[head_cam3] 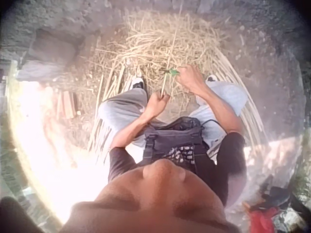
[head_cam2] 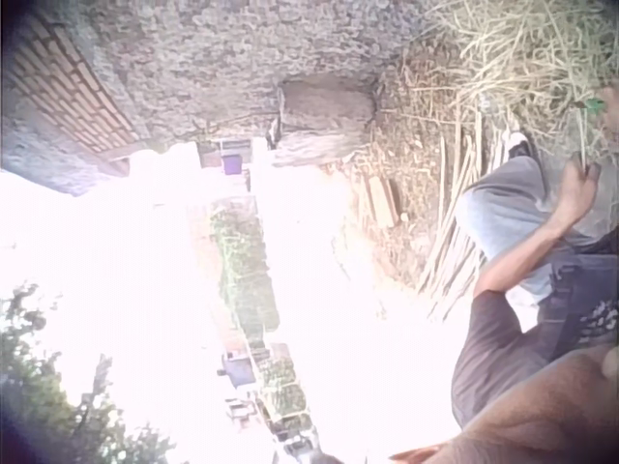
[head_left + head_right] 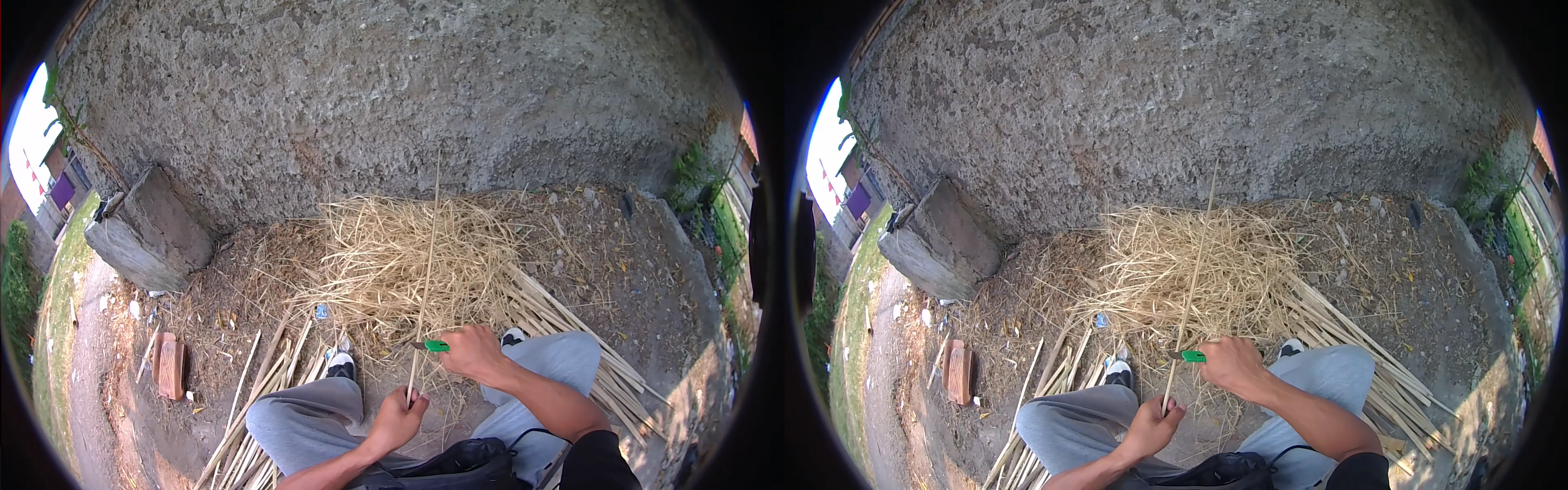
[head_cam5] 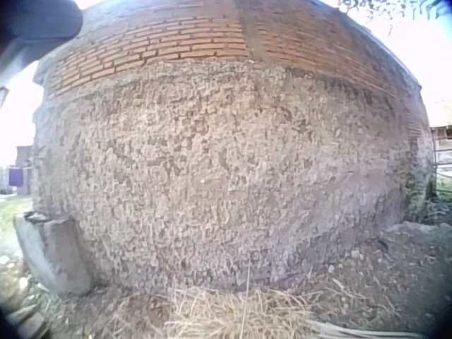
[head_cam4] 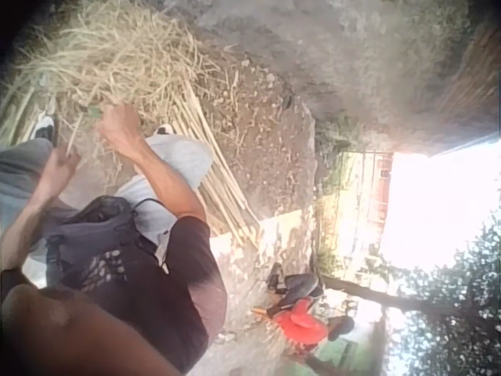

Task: The person scrapes and whittles bamboo strips using a utility knife while holding them over a pile of shavings.

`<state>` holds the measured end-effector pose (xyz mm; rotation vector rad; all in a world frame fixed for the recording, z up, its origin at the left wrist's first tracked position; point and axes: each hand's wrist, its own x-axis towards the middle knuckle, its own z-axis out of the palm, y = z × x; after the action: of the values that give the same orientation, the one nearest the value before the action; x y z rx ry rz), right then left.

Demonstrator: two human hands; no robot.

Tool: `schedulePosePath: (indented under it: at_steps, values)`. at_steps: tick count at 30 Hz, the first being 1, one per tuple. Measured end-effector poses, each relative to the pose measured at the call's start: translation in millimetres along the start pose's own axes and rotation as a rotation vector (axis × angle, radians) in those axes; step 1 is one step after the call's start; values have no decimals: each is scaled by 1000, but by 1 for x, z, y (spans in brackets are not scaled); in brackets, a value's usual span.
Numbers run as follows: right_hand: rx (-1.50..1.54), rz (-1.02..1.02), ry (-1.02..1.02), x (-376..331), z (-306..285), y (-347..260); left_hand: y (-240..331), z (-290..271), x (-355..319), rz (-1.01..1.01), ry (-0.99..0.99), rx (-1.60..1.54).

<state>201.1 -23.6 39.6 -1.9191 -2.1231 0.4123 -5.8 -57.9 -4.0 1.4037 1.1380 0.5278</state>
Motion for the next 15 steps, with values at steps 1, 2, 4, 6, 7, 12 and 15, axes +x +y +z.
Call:
schedulePosePath:
  at_steps: [1, 2, 4, 6, 7, 12, 15]
  values:
    - [-9, 25, -29, -4, -2, 0, 3, 1, 0, -4, -3, -1]
    - [-8, 28, -34, -7, 1, 0, 8, 2, 0, -19, -19, 54]
    - [-26, 30, -46, -15, 7, -1, 12, 4, 1, -40, -36, 108]
    - [-30, 33, -61, -16, 10, -2, 13, 6, 0, -24, 0, 156]
    - [-35, 35, -68, -15, 12, -2, 12, 6, 0, -28, -1, 155]
    - [-116, -5, 19, -13, 31, 5, 21, 10, -3, -34, 14, 319]
    - [-159, -14, 86, -10, 52, 12, 12, 11, -4, -4, 68, 371]
